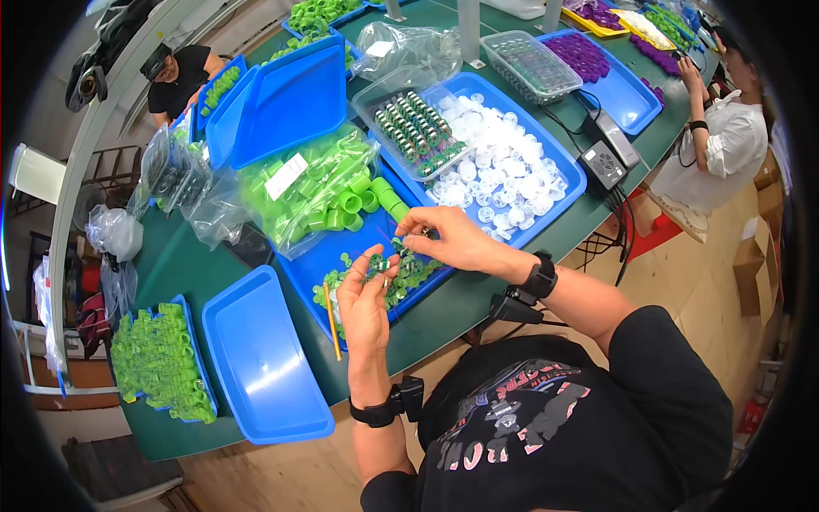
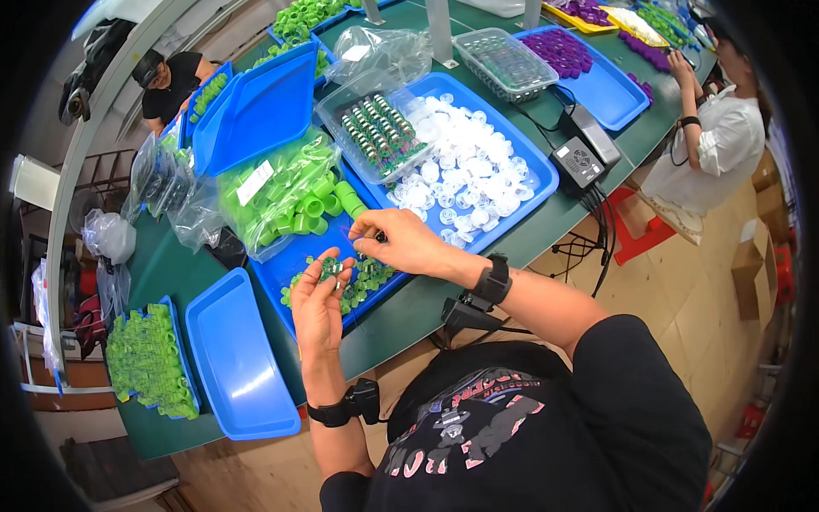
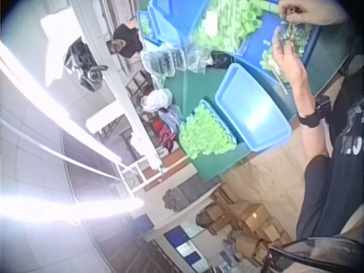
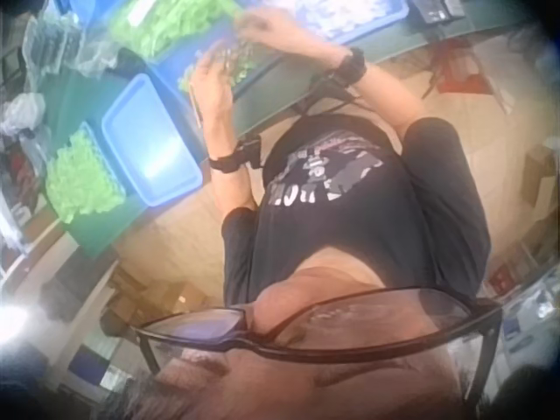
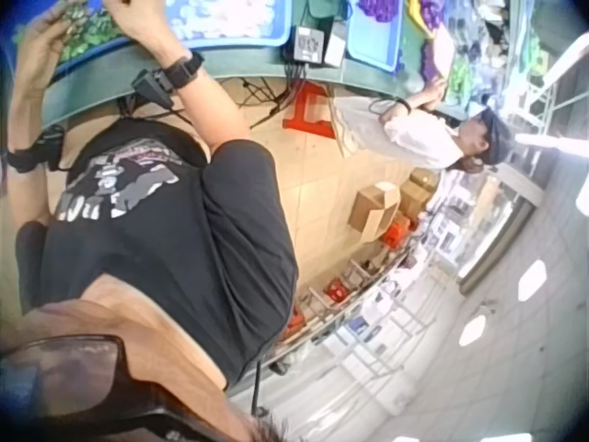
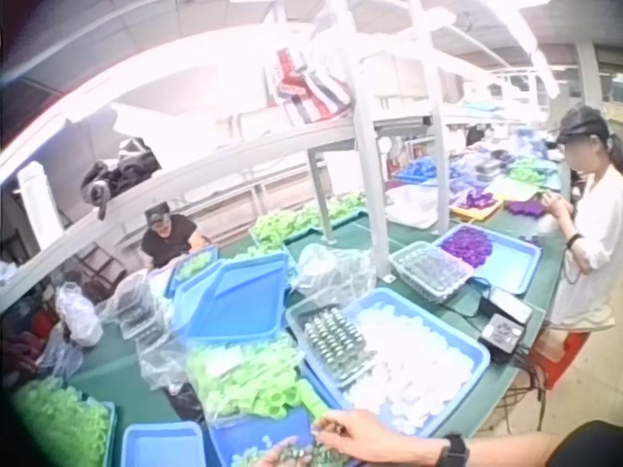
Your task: The recorder is assembling small electronic components by inserting colorful plastic caps over internal circuitry and wires.
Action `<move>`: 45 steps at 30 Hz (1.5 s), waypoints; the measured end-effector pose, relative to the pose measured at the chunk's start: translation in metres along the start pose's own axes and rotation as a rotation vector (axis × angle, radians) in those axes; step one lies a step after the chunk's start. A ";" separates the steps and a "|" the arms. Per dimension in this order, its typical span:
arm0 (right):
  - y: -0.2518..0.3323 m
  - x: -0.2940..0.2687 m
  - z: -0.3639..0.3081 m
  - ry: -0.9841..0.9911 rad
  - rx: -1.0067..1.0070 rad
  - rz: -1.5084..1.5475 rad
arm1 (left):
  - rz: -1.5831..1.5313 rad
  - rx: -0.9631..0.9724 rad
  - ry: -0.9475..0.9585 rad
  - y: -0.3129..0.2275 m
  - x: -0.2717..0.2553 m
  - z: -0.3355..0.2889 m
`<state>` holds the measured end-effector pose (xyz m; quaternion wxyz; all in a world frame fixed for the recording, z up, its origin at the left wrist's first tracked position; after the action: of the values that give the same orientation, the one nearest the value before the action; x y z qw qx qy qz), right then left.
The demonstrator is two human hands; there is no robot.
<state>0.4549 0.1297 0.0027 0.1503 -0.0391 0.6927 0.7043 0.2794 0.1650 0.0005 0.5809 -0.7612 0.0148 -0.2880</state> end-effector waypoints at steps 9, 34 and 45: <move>0.025 0.020 -0.012 -0.163 -0.309 -0.378 | 0.207 0.160 -0.008 0.006 0.011 -0.001; 0.023 0.027 -0.003 -0.216 -0.100 -0.365 | 0.431 0.401 -0.314 0.003 0.018 -0.013; 0.045 -0.097 0.062 -0.326 -0.283 -0.860 | 0.756 0.217 -0.166 -0.008 -0.001 -0.022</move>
<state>0.5446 0.1758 0.0740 0.5279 -0.2313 0.4783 0.6626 0.2662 0.1482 0.0107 0.7221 -0.6570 0.2165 0.0086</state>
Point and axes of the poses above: each hand's wrist, its own z-axis towards the middle knuckle, its own x-axis out of the palm, y = z × x, the point moved 3 cm from there along z, towards the middle knuckle, and after that the axes turned 3 degrees about x, right-handed, at the moved point
